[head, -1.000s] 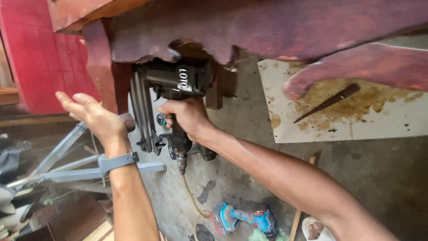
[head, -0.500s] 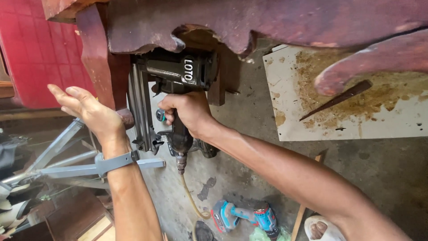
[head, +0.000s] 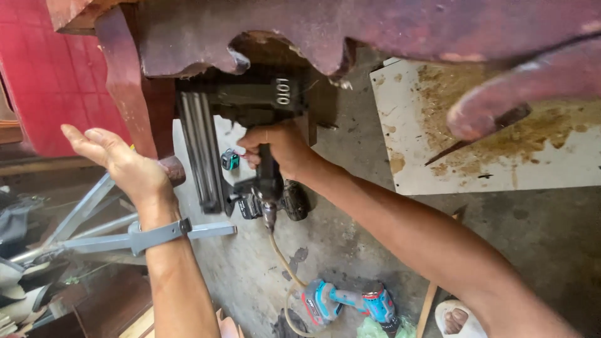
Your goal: Applying glue to a wooden component and securing it to a furniture frame using a pneumatic nail gun.
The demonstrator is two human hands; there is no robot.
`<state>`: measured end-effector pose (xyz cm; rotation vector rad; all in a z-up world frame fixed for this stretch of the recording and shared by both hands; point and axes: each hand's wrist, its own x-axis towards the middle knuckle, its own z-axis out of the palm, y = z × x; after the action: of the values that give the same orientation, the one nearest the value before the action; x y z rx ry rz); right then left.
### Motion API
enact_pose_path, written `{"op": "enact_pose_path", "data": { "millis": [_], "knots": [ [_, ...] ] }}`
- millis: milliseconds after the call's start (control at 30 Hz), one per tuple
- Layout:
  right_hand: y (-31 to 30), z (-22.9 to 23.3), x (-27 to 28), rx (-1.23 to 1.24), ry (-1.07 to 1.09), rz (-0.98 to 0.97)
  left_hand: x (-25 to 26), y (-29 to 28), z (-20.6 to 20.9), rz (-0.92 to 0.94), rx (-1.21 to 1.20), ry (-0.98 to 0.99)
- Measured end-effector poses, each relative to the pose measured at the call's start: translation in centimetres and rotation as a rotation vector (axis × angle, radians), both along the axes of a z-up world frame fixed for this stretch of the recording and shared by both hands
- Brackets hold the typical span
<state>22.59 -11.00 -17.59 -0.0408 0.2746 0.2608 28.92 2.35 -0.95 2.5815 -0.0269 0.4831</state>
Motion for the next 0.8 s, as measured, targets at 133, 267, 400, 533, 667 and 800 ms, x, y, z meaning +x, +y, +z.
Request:
{"op": "enact_pose_path", "data": {
  "millis": [133, 267, 400, 533, 667, 800],
  "knots": [
    [0.4, -1.8, 0.3, 0.105, -0.073, 0.064, 0.5, 0.0, -0.4, -0.015, -0.040, 0.019],
    [1.9, -2.0, 0.6, 0.157, -0.149, 0.041, 0.6, 0.0, -0.2, -0.001, -0.008, 0.019],
    [2.3, -1.6, 0.7, 0.240, -0.207, 0.098, 0.5, -0.2, 0.0, 0.002, 0.005, 0.017],
    [2.3, -3.1, 1.5, 0.279, -0.279, 0.166, 0.6, -0.1, -0.4, -0.002, 0.013, -0.001],
    [1.9, -3.4, 1.8, 0.294, -0.329, 0.149, 0.5, -0.7, -0.4, -0.001, 0.011, 0.001],
    [3.1, -3.7, 1.9, 0.353, -0.327, 0.170, 0.5, -0.8, -0.4, -0.002, 0.025, -0.021]
  ]
}}
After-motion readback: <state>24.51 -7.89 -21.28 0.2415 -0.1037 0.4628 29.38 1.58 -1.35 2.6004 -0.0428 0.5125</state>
